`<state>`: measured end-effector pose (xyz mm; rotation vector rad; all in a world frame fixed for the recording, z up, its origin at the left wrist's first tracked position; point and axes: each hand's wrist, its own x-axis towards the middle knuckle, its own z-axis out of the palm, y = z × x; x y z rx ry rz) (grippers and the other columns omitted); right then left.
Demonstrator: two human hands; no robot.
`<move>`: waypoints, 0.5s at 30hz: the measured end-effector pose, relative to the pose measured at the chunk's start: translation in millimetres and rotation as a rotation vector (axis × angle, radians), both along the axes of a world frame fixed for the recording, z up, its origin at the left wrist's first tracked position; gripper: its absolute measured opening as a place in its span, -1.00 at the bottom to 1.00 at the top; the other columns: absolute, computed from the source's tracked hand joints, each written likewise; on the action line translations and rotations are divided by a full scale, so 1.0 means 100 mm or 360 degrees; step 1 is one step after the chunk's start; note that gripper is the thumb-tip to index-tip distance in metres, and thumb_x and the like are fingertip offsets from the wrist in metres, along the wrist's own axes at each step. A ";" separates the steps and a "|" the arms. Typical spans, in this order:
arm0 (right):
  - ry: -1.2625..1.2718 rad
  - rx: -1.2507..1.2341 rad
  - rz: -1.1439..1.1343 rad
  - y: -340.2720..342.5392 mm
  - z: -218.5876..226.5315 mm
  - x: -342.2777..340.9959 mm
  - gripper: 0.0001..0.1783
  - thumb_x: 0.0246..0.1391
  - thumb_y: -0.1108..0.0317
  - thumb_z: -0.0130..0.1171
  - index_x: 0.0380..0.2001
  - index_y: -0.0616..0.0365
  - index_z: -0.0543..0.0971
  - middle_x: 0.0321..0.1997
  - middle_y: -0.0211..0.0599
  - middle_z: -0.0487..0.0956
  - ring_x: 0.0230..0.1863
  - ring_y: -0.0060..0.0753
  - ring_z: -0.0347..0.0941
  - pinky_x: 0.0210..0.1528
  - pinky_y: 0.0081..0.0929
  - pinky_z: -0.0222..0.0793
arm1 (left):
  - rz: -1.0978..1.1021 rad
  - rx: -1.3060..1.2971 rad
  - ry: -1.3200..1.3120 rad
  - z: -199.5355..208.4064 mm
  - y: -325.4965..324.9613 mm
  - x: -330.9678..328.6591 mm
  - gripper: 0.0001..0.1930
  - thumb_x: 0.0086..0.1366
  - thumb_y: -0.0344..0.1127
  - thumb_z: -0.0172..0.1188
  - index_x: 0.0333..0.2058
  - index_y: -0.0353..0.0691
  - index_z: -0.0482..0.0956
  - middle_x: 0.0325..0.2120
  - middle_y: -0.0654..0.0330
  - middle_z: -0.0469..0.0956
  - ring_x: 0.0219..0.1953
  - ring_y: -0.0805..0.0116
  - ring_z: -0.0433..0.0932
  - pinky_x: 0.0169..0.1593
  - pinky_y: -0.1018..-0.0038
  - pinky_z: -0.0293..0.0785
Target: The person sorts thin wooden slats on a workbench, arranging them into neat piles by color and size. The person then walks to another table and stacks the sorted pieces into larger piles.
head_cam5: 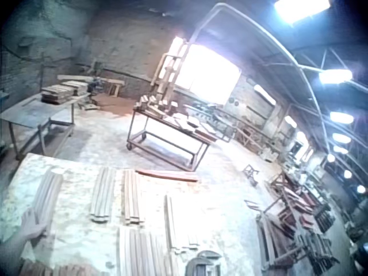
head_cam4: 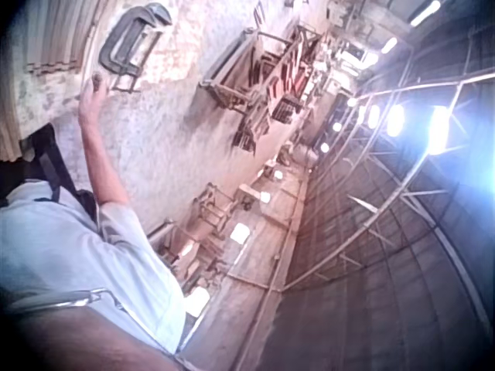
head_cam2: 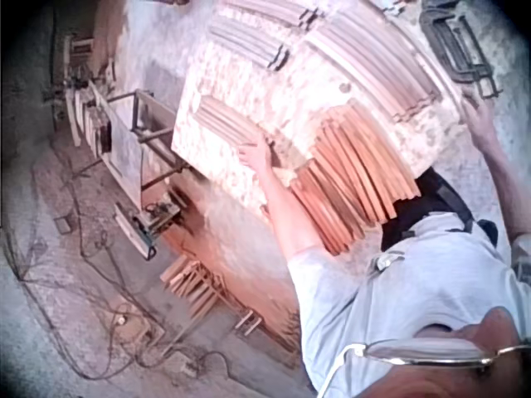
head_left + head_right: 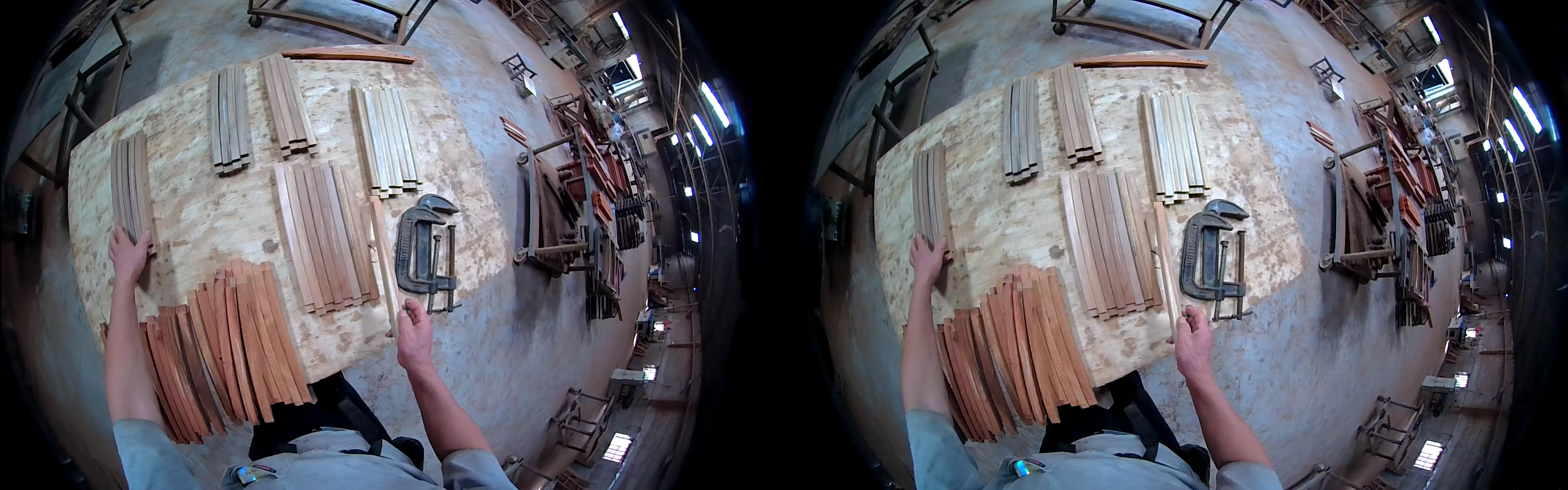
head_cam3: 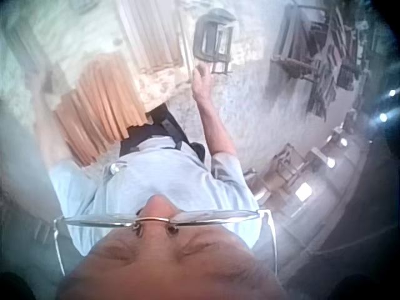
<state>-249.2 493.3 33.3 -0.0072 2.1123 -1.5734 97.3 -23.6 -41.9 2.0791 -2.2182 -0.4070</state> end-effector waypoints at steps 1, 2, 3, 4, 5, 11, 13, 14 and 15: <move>-0.0137 -0.0099 -0.0050 0.01 0.06 0.03 -0.69 0.32 0.46 -0.02 0.10 0.25 0.39 -0.18 -0.27 0.53 -0.31 -0.49 0.50 -0.49 -0.51 0.53 | -0.0065 -0.0076 0.0061 0.11 0.11 -0.06 0.00 0.22 0.14 0.24 0.42 -0.34 -0.01 0.42 -0.27 -0.02 0.45 -0.23 -0.04 0.47 0.10 -0.05; -0.0214 -0.0168 -0.0089 0.02 0.14 0.06 -0.72 0.36 0.43 -0.07 0.08 0.22 0.38 -0.20 -0.21 0.54 -0.36 -0.41 0.53 -0.56 -0.43 0.50 | -0.0124 -0.0153 0.0122 0.22 0.25 -0.10 -0.04 0.24 0.11 0.23 0.41 -0.36 0.02 0.41 -0.27 0.00 0.45 -0.21 -0.03 0.47 0.11 -0.06; -0.0305 -0.0271 -0.0126 0.04 0.21 0.08 -0.72 0.37 0.43 -0.09 0.09 0.22 0.37 -0.21 -0.19 0.54 -0.35 -0.38 0.54 -0.57 -0.42 0.50 | -0.0180 -0.0233 0.0181 0.42 0.44 -0.19 -0.07 0.26 0.08 0.23 0.41 -0.38 0.05 0.41 -0.27 0.02 0.45 -0.19 -0.02 0.47 0.12 -0.06; -0.0394 -0.0371 -0.0161 0.05 0.28 0.10 -0.73 0.37 0.43 -0.10 0.09 0.21 0.36 -0.21 -0.17 0.54 -0.35 -0.35 0.55 -0.57 -0.42 0.49 | -0.0226 -0.0139 0.0369 0.63 0.68 -0.35 -0.11 0.27 0.03 0.23 0.39 -0.40 0.09 0.39 -0.25 0.06 0.45 -0.14 0.03 0.46 0.15 -0.04; -0.0484 -0.0471 -0.0194 0.08 0.33 0.11 -0.73 0.38 0.43 -0.12 0.09 0.21 0.35 -0.22 -0.16 0.55 -0.34 -0.32 0.56 -0.57 -0.41 0.49 | -0.0272 -0.0045 0.0556 0.84 0.98 -0.56 -0.15 0.28 -0.03 0.23 0.37 -0.43 0.12 0.38 -0.23 0.11 0.44 -0.09 0.07 0.45 0.17 -0.01; -0.0489 -0.0558 -0.0094 0.03 0.59 0.29 -0.72 0.39 0.43 -0.14 0.11 0.20 0.32 -0.11 -0.11 0.52 -0.33 -0.25 0.58 -0.59 -0.36 0.48 | -0.0417 0.1070 0.1445 1.38 2.96 -1.40 -0.54 0.36 -0.34 0.14 0.20 -0.34 0.43 0.01 0.12 0.52 0.05 0.34 0.50 0.18 0.41 0.41; -0.0370 -0.0570 0.0069 -0.02 0.70 0.41 -0.70 0.37 0.47 -0.11 0.12 0.25 0.31 -0.13 -0.15 0.51 -0.29 -0.32 0.56 -0.48 -0.43 0.50 | -0.0581 0.1440 0.1434 1.47 3.33 -1.61 -0.55 0.39 -0.31 0.14 0.20 -0.33 0.44 -0.01 0.17 0.54 0.01 0.38 0.51 0.14 0.47 0.43; -0.0309 -0.0579 0.0146 -0.04 0.73 0.48 -0.70 0.37 0.49 -0.09 0.13 0.28 0.31 -0.15 -0.18 0.51 -0.28 -0.36 0.55 -0.42 -0.47 0.51 | -0.0538 0.1502 0.1557 1.42 3.51 -1.68 -0.53 0.37 -0.27 0.18 0.19 -0.35 0.43 -0.07 0.16 0.56 -0.04 0.39 0.53 0.07 0.46 0.46; -0.0110 -0.0508 0.0295 -0.06 0.74 0.56 -0.69 0.35 0.52 -0.07 0.12 0.29 0.32 -0.12 -0.18 0.50 -0.25 -0.38 0.54 -0.36 -0.49 0.51 | -0.0493 0.1559 0.1680 1.36 3.67 -1.73 -0.49 0.36 -0.22 0.21 0.19 -0.37 0.42 -0.12 0.16 0.58 -0.10 0.41 0.54 0.01 0.45 0.49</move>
